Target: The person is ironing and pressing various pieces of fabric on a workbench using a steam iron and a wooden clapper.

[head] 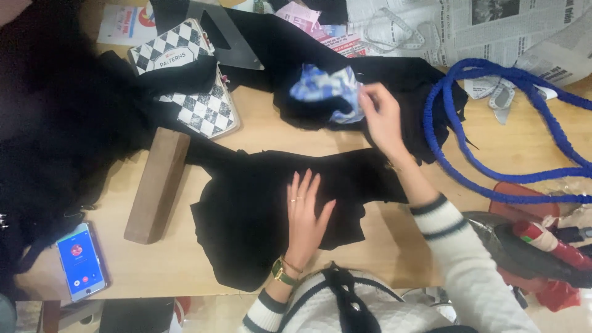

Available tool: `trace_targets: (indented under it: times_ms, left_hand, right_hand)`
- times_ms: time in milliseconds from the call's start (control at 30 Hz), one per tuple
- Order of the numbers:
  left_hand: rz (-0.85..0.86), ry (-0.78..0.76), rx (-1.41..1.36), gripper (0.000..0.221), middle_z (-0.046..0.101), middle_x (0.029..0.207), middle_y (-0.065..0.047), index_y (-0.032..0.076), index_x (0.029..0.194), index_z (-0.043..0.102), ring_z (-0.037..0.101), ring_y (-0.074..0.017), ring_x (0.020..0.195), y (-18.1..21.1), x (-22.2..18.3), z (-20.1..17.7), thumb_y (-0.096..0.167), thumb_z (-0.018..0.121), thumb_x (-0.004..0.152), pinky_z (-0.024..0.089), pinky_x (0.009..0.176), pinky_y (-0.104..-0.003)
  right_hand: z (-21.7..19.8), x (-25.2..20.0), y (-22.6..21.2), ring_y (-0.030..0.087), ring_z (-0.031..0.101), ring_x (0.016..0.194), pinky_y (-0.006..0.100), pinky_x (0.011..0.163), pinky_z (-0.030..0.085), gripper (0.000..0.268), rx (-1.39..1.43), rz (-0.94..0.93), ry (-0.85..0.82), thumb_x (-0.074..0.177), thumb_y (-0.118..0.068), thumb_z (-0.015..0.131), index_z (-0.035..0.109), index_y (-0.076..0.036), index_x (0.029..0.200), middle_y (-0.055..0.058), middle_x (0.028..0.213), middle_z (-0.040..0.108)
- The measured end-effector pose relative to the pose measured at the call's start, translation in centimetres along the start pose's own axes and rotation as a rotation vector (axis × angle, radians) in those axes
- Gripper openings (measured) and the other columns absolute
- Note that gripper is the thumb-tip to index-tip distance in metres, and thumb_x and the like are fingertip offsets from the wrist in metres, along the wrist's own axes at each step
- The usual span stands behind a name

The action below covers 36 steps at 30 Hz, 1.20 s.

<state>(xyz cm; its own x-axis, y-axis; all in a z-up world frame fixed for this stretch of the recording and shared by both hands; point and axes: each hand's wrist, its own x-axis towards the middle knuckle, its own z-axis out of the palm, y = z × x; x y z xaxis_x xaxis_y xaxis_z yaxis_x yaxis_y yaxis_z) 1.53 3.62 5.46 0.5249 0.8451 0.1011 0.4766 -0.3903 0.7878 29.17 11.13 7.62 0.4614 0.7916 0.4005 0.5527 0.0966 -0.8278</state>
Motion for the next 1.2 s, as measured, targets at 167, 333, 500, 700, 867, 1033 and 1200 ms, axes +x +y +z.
trace_targets:
  times_ms: [167,333,500,700,867,1033,1200]
  left_hand:
    - [-0.349,-0.155,-1.196,0.070,0.035,0.162,-0.020,0.015,0.159,0.025,0.033,-0.0431,0.149,-0.1,0.0,1.7,0.032,0.060,0.101,0.029,0.119,-0.064]
    - [-0.692,-0.237,-1.524,0.055,0.056,0.150,-0.012,0.012,0.152,0.041,0.056,-0.0277,0.133,3.1,-1.8,0.5,0.032,0.056,0.104,0.047,0.109,-0.057]
    - [-0.968,-0.480,-0.950,0.092,0.041,0.160,-0.017,0.016,0.161,0.028,0.035,-0.0319,0.152,4.9,-4.2,-0.8,0.059,0.071,0.091,0.030,0.118,-0.063]
    - [-0.255,-0.660,-0.709,0.039,0.067,0.133,-0.007,0.011,0.133,0.061,0.063,-0.0230,0.124,4.1,-8.4,0.7,0.029,0.056,0.098,0.048,0.109,-0.037]
    - [-0.212,-0.436,-0.672,0.023,0.075,0.104,-0.004,0.010,0.114,0.071,0.072,-0.0153,0.093,2.6,-9.7,1.2,0.025,0.065,0.098,0.057,0.080,-0.028]
    - [-0.286,-0.212,-0.697,0.014,0.068,0.098,-0.006,0.007,0.107,0.073,0.065,-0.0199,0.102,1.3,-10.3,0.9,0.012,0.072,0.094,0.049,0.098,-0.038]
    - [-0.270,-0.169,-0.720,0.022,0.068,0.107,-0.013,0.006,0.115,0.068,0.064,-0.0277,0.111,-0.8,-10.4,1.7,0.001,0.060,0.096,0.048,0.102,-0.044]
  right_hand:
    - [-6.3,-10.4,-5.2,0.029,0.067,0.105,0.044,0.095,0.050,0.011,0.136,0.084,-0.251,0.102,-0.015,0.064,0.069,-0.006,0.101,0.013,0.107,0.070]
    - [-9.6,-19.8,-8.4,0.031,0.071,0.116,0.047,0.097,0.051,0.004,0.223,0.236,-0.482,0.089,-0.008,0.070,0.073,-0.007,0.092,0.015,0.120,0.079]
    - [-10.7,-24.3,-8.6,0.030,0.069,0.118,0.050,0.105,0.048,0.034,0.051,0.589,-0.591,0.086,-0.020,0.079,0.075,-0.011,0.118,0.015,0.117,0.077]
    - [-7.7,-24.9,-10.6,0.024,0.049,0.143,0.043,0.119,0.038,0.081,0.062,0.572,-0.614,0.081,-0.044,0.076,0.037,-0.027,0.150,0.003,0.159,0.045]
    - [-7.4,-26.5,-9.1,0.017,0.074,0.104,0.030,0.096,0.059,0.020,0.169,0.479,-0.512,0.089,-0.031,0.073,0.073,-0.019,0.104,0.002,0.109,0.076]
    - [-7.0,-27.7,-8.9,0.021,0.070,0.108,0.042,0.100,0.049,0.007,0.261,0.510,-0.307,0.094,-0.009,0.068,0.068,-0.005,0.100,0.012,0.107,0.077]
    - [-6.3,-28.0,-7.6,0.014,0.058,0.091,0.032,0.089,0.048,0.006,0.269,0.474,-0.078,0.104,-0.012,0.057,0.060,-0.008,0.108,0.007,0.094,0.065]
